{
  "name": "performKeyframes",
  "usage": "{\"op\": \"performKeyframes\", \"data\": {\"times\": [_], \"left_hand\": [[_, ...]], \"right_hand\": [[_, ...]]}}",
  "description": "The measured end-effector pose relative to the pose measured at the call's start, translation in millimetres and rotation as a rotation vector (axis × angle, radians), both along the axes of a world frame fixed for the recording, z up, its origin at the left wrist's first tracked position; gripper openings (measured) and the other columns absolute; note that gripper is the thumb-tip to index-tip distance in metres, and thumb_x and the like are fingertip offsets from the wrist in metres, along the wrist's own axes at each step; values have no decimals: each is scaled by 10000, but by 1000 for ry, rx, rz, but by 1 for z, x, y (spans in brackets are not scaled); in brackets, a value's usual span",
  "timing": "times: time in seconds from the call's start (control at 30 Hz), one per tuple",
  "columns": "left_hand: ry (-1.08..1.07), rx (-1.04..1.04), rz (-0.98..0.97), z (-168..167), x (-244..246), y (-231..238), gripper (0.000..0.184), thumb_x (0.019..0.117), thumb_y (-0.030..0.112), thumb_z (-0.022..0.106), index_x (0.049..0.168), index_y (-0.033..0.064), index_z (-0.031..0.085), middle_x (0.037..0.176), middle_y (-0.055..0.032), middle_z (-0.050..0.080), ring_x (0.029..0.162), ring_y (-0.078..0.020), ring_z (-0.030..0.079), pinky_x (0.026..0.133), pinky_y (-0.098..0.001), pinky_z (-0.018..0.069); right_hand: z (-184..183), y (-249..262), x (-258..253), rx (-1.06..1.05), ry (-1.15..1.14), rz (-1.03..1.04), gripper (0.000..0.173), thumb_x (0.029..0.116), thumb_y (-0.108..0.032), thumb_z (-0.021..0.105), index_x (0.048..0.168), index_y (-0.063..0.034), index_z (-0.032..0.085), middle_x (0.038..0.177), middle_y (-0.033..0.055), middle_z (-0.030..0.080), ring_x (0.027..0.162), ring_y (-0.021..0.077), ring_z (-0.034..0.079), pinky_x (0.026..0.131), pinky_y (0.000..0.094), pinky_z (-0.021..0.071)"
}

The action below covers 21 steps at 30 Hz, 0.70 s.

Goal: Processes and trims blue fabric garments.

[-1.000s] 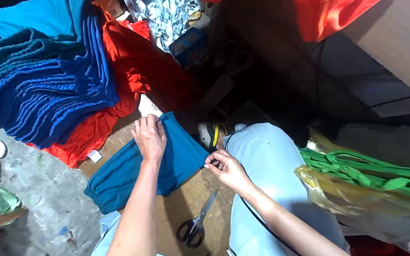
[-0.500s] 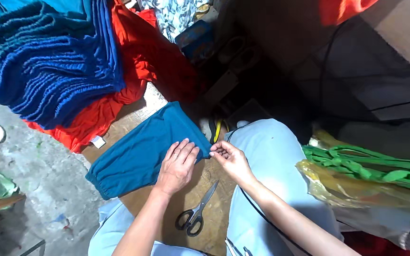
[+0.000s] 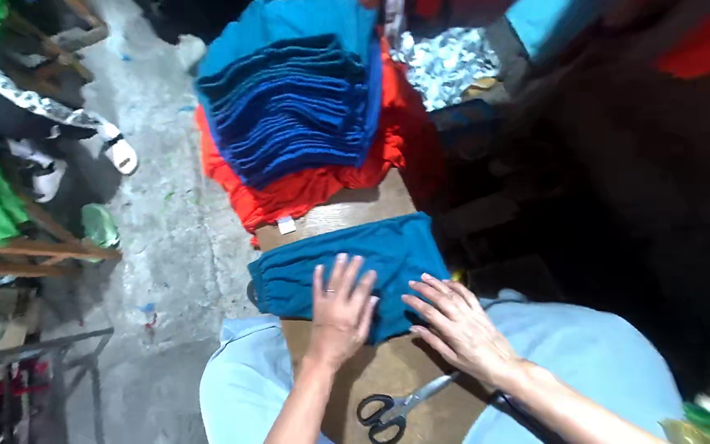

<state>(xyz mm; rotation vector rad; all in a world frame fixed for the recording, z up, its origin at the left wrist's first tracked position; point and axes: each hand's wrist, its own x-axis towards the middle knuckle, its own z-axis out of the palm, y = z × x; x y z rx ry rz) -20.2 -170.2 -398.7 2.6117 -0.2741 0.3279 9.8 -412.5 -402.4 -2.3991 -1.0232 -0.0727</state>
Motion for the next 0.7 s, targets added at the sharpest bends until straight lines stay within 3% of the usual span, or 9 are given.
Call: {"op": "performKeyframes", "data": {"times": [0.1,0.17,0.2,0.27,0.33,0.4,0.47,0.57,0.7], "left_hand": [[98,-74,519,0,-17,78,426,1027,261,513,1344,2,633,1495,-249,498,1417,-456,429,1144,-645,324],[349,-387,803,-1,-22,116,505,1084,272,449,1491,-27,455,1523,-249,456,1400,-410,452,1126,-590,367],[475,-620,892,-4,-20,129,546,1107,339,381,1544,12,376,1488,-228,494,1354,-367,498,1094,-562,409],[646,-1021,932,-15,-14,140,577,1091,480,356,1501,83,440,1366,-197,582,1197,-318,580,960,-529,481],[694,-1178,883,-20,-6,139,497,1073,435,468,1405,74,549,1254,-194,638,1089,-306,632,908,-523,520],[552,-1082,856,-19,-2,132,351,1042,263,589,1327,60,609,1104,-148,684,913,-227,666,807,-441,552],[380,-940,866,-13,-3,123,317,989,202,676,1278,84,615,1064,-91,679,853,-152,661,743,-351,557],[212,-851,790,-10,-7,113,362,962,168,698,1291,50,604,1197,-118,649,980,-160,650,822,-338,551],[255,-935,756,-12,-6,115,422,986,250,676,1364,82,591,1249,-115,637,1016,-171,648,833,-342,548]], "right_hand": [[-6,14,45,-59,-8,104,518,1046,-454,398,1297,-101,682,1384,160,625,1342,389,542,1079,615,412],[-16,29,68,-95,-36,122,570,1054,-481,363,1305,-77,676,1393,192,612,1351,428,521,1075,662,377],[-22,36,74,-112,-44,115,598,1055,-497,343,1320,-72,671,1405,203,602,1365,445,503,1083,692,343],[-33,46,78,-156,-43,83,637,1057,-527,303,1381,-93,639,1466,196,558,1416,443,447,1112,732,262],[-42,48,74,-211,-40,53,669,1056,-546,257,1449,-116,587,1526,183,504,1455,434,399,1125,751,208],[-44,48,68,-248,-51,25,702,1060,-559,226,1476,-101,557,1536,201,488,1459,451,386,1122,765,180],[-43,48,66,-277,-48,7,723,1059,-566,214,1483,-84,547,1528,227,487,1454,473,382,1125,765,163],[-40,46,66,-307,-33,3,728,1057,-565,221,1488,-69,534,1530,245,474,1463,476,364,1142,744,143],[-39,44,65,-323,-14,-19,728,1053,-577,236,1490,-75,532,1544,237,461,1473,465,351,1162,720,137]]}}
